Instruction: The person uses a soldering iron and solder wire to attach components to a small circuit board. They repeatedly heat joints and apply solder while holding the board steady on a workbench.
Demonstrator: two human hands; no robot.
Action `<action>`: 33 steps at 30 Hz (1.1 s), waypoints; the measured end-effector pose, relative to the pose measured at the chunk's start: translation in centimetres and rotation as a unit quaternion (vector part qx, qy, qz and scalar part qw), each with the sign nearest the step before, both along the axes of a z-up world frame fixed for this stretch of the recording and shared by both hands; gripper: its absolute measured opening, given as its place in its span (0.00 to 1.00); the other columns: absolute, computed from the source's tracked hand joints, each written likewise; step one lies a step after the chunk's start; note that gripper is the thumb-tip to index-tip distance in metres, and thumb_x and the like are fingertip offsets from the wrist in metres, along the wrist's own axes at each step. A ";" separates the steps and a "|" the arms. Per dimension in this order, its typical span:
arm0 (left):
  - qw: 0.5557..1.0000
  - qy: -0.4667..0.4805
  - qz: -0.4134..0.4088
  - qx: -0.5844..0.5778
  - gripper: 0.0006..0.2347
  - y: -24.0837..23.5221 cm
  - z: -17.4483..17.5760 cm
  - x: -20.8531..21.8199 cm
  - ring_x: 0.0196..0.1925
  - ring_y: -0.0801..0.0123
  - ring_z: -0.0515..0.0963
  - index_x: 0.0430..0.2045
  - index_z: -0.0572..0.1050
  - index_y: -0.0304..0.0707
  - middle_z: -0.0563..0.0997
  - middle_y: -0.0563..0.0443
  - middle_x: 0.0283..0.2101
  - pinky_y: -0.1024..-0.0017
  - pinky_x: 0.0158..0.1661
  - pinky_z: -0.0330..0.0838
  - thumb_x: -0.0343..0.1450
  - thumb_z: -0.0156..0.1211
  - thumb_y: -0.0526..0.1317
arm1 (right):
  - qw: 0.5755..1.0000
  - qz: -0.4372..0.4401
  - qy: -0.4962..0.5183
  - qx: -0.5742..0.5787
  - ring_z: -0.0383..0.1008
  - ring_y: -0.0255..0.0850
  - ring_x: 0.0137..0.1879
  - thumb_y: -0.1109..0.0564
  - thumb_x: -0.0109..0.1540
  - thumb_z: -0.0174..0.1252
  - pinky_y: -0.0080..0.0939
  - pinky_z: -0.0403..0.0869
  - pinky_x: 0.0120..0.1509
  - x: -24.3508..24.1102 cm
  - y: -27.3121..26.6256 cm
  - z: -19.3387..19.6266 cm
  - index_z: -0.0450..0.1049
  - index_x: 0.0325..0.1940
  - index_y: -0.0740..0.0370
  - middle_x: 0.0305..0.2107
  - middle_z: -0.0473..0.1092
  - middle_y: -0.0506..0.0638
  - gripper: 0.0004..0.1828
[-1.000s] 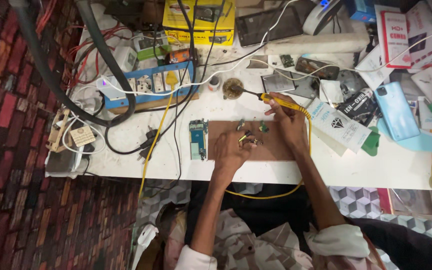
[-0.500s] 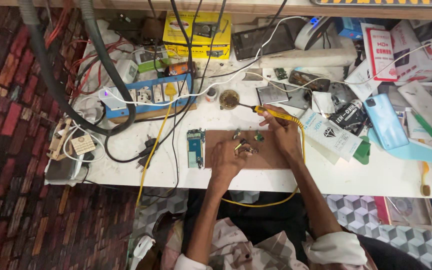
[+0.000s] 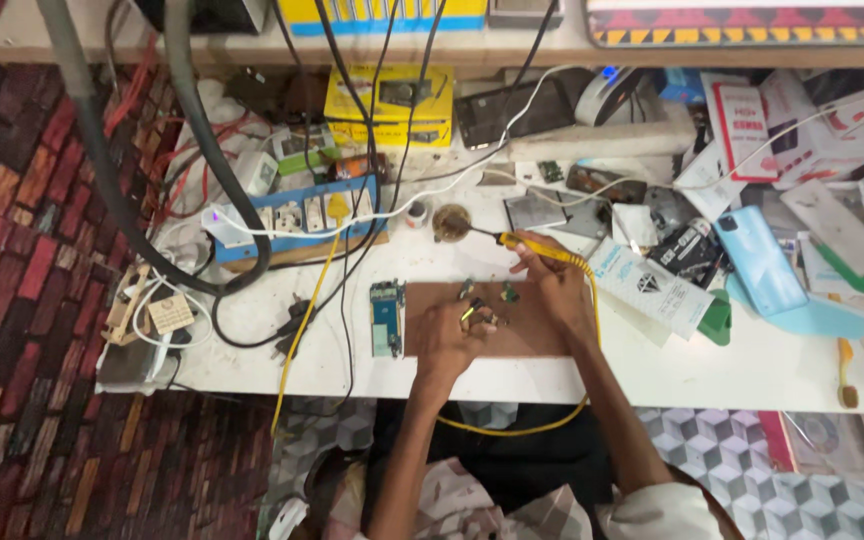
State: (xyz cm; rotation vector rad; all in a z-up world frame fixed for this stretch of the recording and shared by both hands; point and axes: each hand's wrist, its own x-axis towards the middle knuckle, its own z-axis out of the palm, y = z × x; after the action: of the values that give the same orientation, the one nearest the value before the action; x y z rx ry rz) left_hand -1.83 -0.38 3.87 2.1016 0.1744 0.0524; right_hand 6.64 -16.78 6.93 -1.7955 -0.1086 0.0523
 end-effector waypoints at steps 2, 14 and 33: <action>1.000 -0.009 0.009 -0.014 0.09 0.0 -0.2 0.0 0.35 0.62 0.88 0.36 0.83 0.42 0.88 0.52 0.35 0.66 0.36 0.79 0.63 0.66 0.34 | 1.000 -0.003 0.006 -0.017 0.76 0.29 0.42 0.49 0.66 0.59 0.30 0.70 0.49 -0.4 0.1 0.7 0.77 0.62 0.58 0.36 0.80 0.46 0.21; 0.999 -0.041 0.020 0.018 0.15 -0.2 -0.4 0.0 0.34 0.63 0.87 0.37 0.81 0.40 0.87 0.51 0.33 0.66 0.35 0.79 0.58 0.73 0.38 | 0.999 0.011 -0.003 0.050 0.78 0.32 0.38 0.50 0.64 0.62 0.33 0.75 0.46 -0.6 -0.3 1.2 0.79 0.57 0.60 0.41 0.81 0.46 0.19; 0.999 -0.038 0.011 -0.019 0.10 0.0 -1.0 -0.1 0.31 0.63 0.88 0.31 0.83 0.43 0.87 0.50 0.32 0.64 0.32 0.78 0.59 0.71 0.39 | 0.999 -0.020 0.033 0.008 0.76 0.31 0.39 0.50 0.65 0.59 0.32 0.72 0.46 -1.0 -0.3 1.2 0.79 0.58 0.59 0.39 0.82 0.45 0.20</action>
State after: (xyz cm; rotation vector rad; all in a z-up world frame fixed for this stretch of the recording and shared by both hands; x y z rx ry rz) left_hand -1.90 -0.37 2.87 2.0565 0.1522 0.1410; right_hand 5.67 -17.04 8.16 -1.7776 -0.0268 0.0813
